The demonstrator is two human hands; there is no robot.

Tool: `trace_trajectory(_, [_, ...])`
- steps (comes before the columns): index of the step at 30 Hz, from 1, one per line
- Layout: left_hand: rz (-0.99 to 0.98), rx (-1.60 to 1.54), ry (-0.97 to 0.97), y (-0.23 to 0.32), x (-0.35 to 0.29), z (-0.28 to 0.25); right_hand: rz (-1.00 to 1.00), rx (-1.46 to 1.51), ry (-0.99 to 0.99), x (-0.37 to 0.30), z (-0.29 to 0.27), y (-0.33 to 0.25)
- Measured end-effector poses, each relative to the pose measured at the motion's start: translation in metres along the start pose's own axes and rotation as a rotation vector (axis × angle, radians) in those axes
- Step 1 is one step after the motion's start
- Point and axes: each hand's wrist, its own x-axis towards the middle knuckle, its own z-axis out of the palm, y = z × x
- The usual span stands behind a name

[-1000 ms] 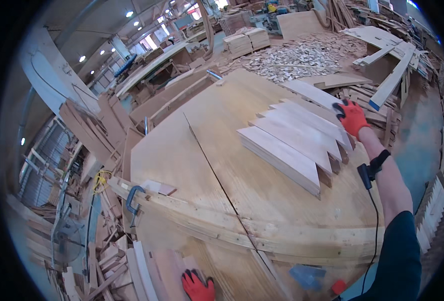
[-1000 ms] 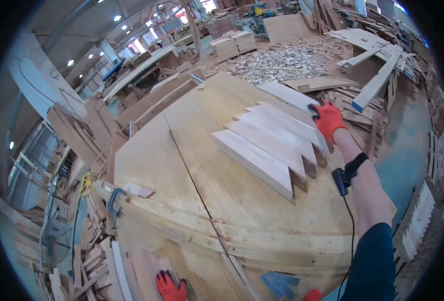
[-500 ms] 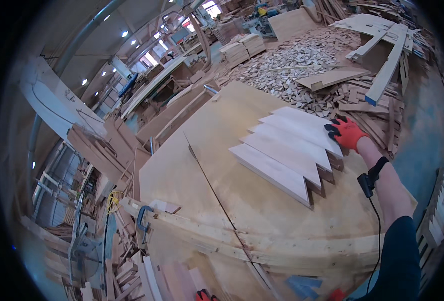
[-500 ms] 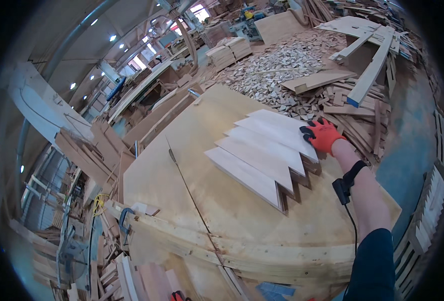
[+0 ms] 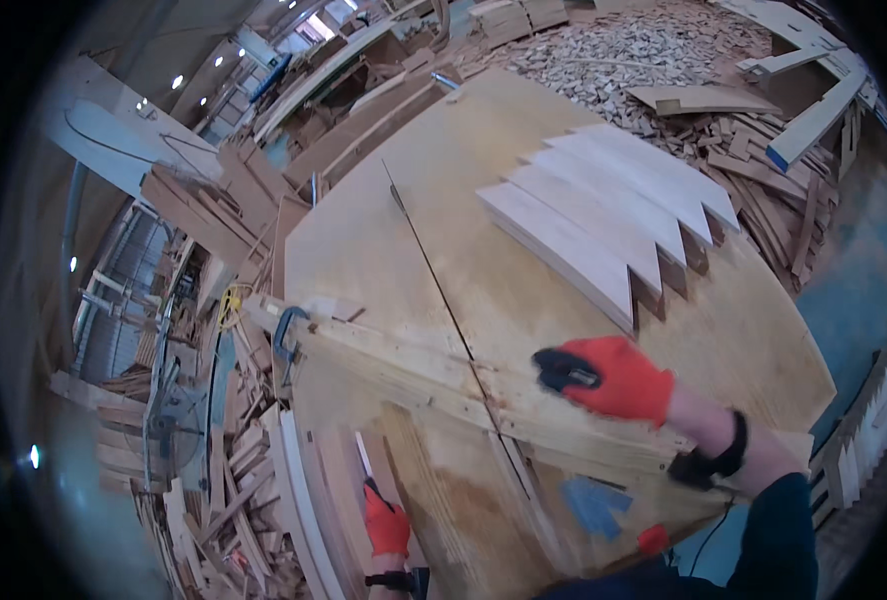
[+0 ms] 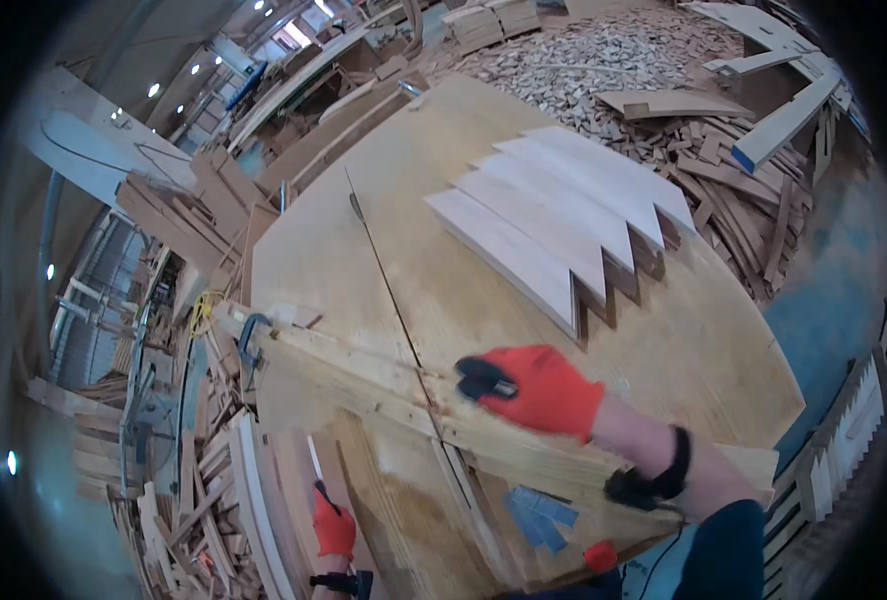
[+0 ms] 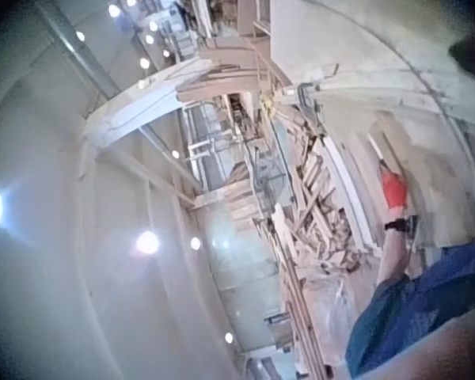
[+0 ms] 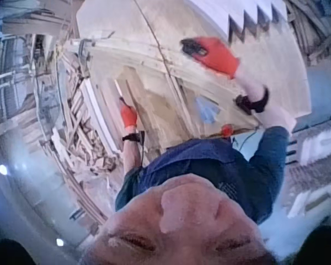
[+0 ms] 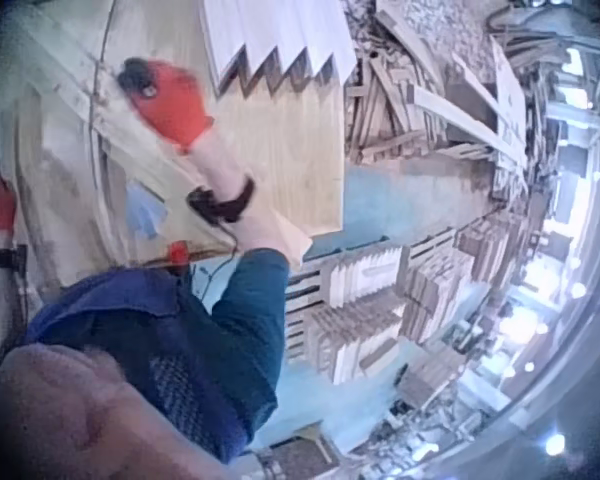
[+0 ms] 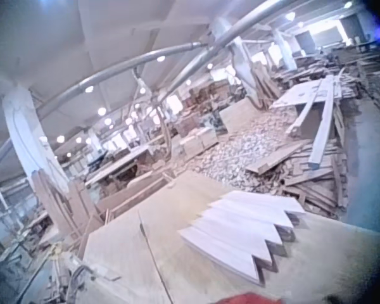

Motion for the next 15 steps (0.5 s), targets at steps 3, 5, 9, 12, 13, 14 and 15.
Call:
trace_trajectory(3, [0.117,-0.25,0.108,0.046,0.005,-0.03,0.223,0.002,-0.245,-0.007,0.098,-0.011])
trace_trajectory(5, [0.168,-0.427,0.113,0.085,0.002,-0.04,0.346,0.079,-0.299,-0.012,0.152,-0.019])
trace_trajectory(9, [0.169,-0.762,0.066,0.169,0.026,-0.044,0.315,0.151,-0.208,-0.019,0.215,-0.024])
trace_trajectory(12, [0.179,-0.987,-0.021,0.175,0.034,-0.041,0.388,0.218,-0.03,0.0,0.203,-0.032])
trace_trajectory(13, [0.198,-0.965,-0.074,0.171,0.038,-0.035,0.366,0.132,0.027,0.008,0.193,-0.029])
trace_trajectory(14, [0.204,-0.992,-0.083,0.175,0.037,-0.036,0.308,-0.023,0.052,0.015,0.175,-0.018])
trace_trajectory(15, [0.211,-1.017,-0.088,0.174,0.036,-0.037,0.241,-0.172,0.079,0.024,0.154,-0.003])
